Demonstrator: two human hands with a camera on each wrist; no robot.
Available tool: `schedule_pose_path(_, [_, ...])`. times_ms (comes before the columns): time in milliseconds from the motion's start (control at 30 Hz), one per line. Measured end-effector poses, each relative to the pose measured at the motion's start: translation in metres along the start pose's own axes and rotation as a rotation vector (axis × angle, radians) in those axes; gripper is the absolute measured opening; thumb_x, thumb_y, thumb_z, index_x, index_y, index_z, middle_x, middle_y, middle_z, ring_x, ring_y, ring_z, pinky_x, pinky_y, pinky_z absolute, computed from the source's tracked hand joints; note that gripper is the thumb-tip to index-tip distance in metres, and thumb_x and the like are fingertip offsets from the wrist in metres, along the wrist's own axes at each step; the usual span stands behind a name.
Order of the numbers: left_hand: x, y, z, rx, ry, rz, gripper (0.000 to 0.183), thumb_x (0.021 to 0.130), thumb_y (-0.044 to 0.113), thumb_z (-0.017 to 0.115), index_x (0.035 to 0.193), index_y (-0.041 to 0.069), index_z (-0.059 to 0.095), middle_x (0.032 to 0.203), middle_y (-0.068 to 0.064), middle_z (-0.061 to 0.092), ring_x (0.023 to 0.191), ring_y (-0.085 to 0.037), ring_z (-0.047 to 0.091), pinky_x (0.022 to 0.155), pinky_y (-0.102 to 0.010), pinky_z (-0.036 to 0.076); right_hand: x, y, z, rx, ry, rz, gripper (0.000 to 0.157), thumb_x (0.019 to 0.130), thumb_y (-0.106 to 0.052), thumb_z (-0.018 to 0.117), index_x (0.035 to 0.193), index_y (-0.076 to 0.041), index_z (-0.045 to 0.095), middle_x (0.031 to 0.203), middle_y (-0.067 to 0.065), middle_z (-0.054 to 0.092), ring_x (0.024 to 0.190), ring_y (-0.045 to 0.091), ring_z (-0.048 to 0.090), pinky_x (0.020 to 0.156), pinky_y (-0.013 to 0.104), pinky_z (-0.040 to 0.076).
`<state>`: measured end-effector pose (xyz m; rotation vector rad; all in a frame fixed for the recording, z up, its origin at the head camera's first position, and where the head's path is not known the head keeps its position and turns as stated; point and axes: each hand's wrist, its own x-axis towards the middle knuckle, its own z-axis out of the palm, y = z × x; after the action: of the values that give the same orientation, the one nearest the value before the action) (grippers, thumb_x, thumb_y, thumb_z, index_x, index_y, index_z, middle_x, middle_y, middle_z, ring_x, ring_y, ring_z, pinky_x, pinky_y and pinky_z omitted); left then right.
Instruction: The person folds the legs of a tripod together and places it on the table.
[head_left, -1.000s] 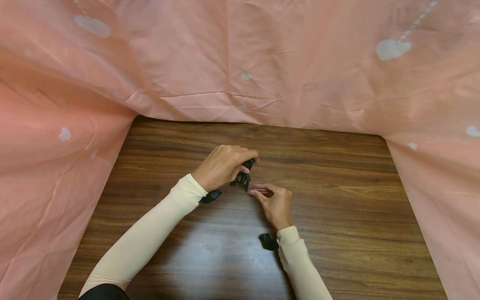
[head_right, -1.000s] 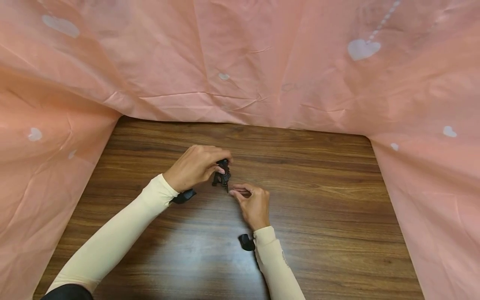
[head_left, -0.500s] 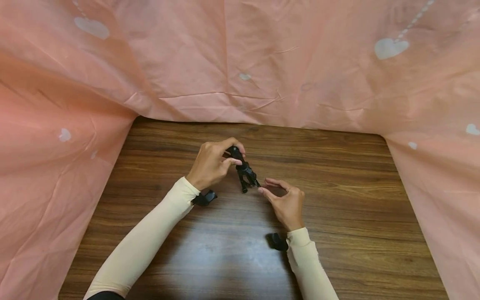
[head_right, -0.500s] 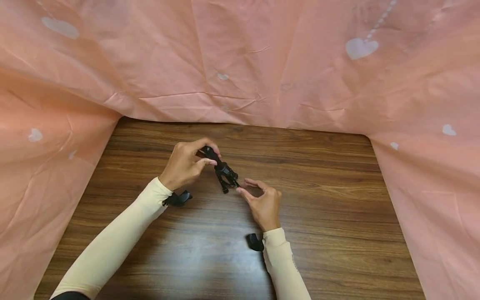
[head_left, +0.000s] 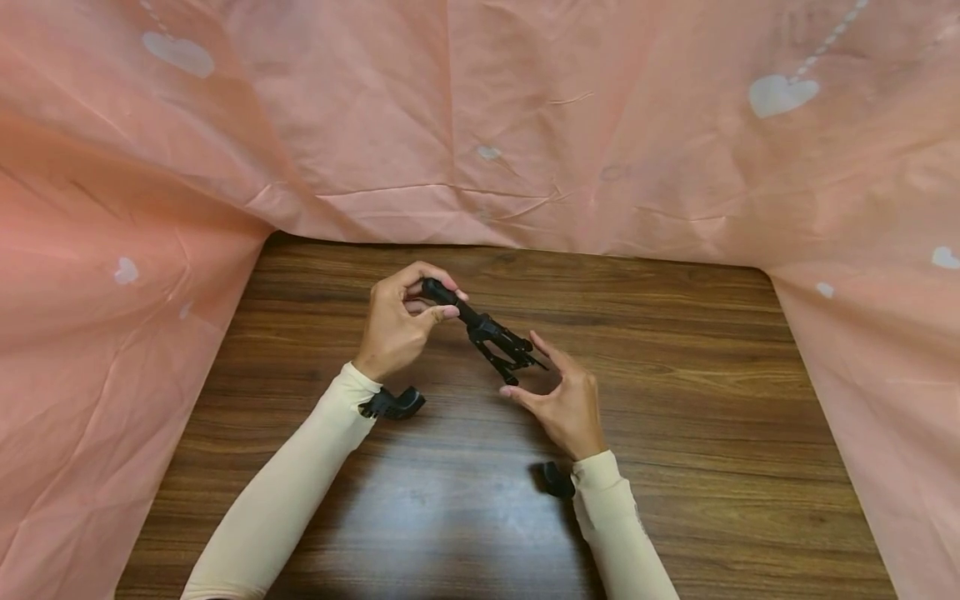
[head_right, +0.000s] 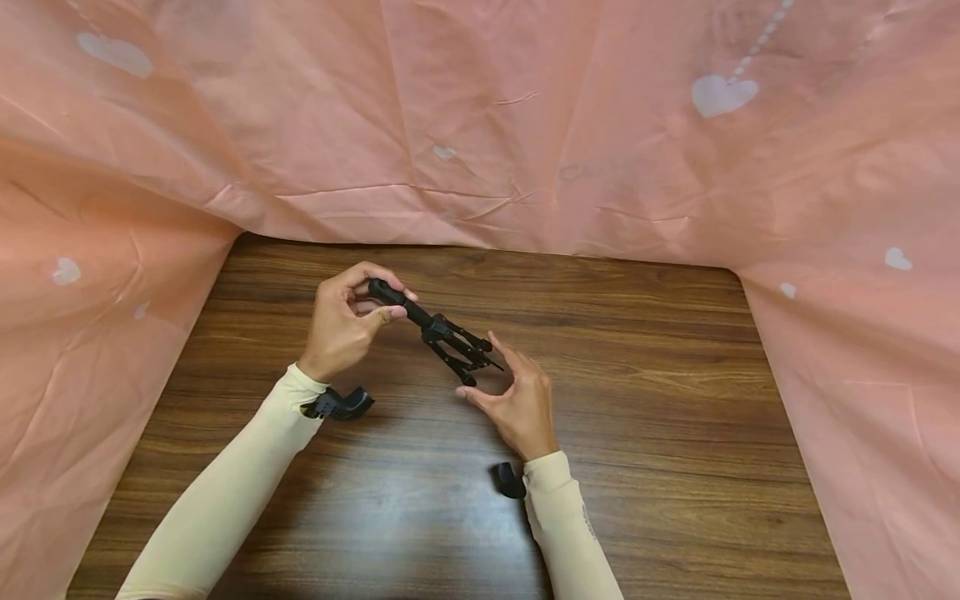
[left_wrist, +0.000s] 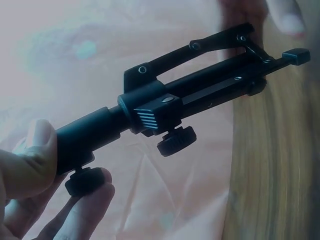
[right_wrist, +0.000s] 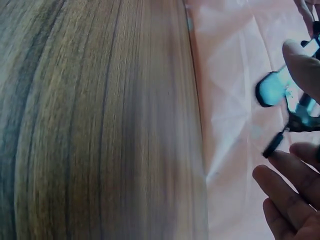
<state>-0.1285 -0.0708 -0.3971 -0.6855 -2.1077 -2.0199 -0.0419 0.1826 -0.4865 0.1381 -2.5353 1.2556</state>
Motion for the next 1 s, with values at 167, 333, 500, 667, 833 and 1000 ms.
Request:
schedule_pose_path(167, [-0.002, 0.002, -0.002, -0.086, 0.020, -0.021, 0.027, 0.084, -0.015, 0.081, 0.106, -0.005, 0.067, 0.100, -0.021, 0.078, 0.094, -0.019, 0.079, 0.076, -0.034, 0.065, 0.002, -0.002, 0.001, -0.004, -0.021, -0.025, 0.091, 0.067, -0.033, 0.103, 0.148, -0.020, 0.064, 0.142, 0.010, 0.070, 0.128, 0.031, 0.069, 0.107, 0.052, 0.055])
schedule_pose_path(333, [-0.004, 0.001, -0.008, -0.128, 0.036, -0.032, 0.028, 0.083, -0.017, 0.081, 0.105, -0.009, 0.066, 0.099, -0.019, 0.079, 0.094, -0.018, 0.079, 0.080, -0.032, 0.065, 0.003, -0.003, 0.002, 0.015, 0.012, -0.051, 0.084, 0.069, -0.030, 0.103, 0.145, -0.020, 0.067, 0.137, 0.008, 0.074, 0.123, 0.029, 0.073, 0.104, 0.051, 0.056])
schedule_pose_path(500, [-0.006, -0.001, -0.014, -0.145, 0.035, -0.039, 0.028, 0.082, -0.017, 0.081, 0.105, -0.010, 0.066, 0.099, -0.015, 0.080, 0.094, -0.019, 0.080, 0.081, -0.033, 0.065, 0.004, -0.004, -0.002, 0.026, 0.025, -0.076, 0.081, 0.070, -0.028, 0.103, 0.144, -0.025, 0.068, 0.132, 0.006, 0.076, 0.118, 0.026, 0.074, 0.102, 0.049, 0.057])
schedule_pose_path(667, [-0.010, -0.004, -0.020, -0.155, 0.016, -0.054, 0.029, 0.082, -0.016, 0.082, 0.106, -0.010, 0.067, 0.102, -0.017, 0.081, 0.095, -0.020, 0.080, 0.081, -0.034, 0.065, 0.008, -0.003, -0.009, 0.020, 0.015, -0.098, 0.081, 0.070, -0.024, 0.102, 0.143, -0.027, 0.068, 0.130, 0.004, 0.077, 0.120, 0.025, 0.074, 0.102, 0.049, 0.057])
schedule_pose_path(833, [-0.015, -0.009, -0.026, -0.149, 0.004, -0.065, 0.029, 0.081, -0.015, 0.083, 0.105, -0.007, 0.068, 0.103, -0.017, 0.081, 0.093, -0.021, 0.081, 0.080, -0.035, 0.065, 0.012, -0.002, -0.020, 0.022, -0.024, -0.111, 0.080, 0.071, -0.022, 0.102, 0.143, -0.028, 0.069, 0.130, 0.005, 0.077, 0.123, 0.027, 0.073, 0.104, 0.051, 0.056])
schedule_pose_path(1000, [-0.021, -0.011, -0.031, -0.118, -0.016, -0.065, 0.030, 0.081, -0.014, 0.084, 0.106, -0.006, 0.069, 0.103, -0.019, 0.081, 0.095, -0.021, 0.081, 0.081, -0.035, 0.065, 0.016, -0.003, -0.030, 0.001, -0.064, -0.128, 0.078, 0.070, -0.022, 0.102, 0.141, -0.026, 0.070, 0.129, 0.006, 0.078, 0.122, 0.029, 0.073, 0.104, 0.051, 0.056])
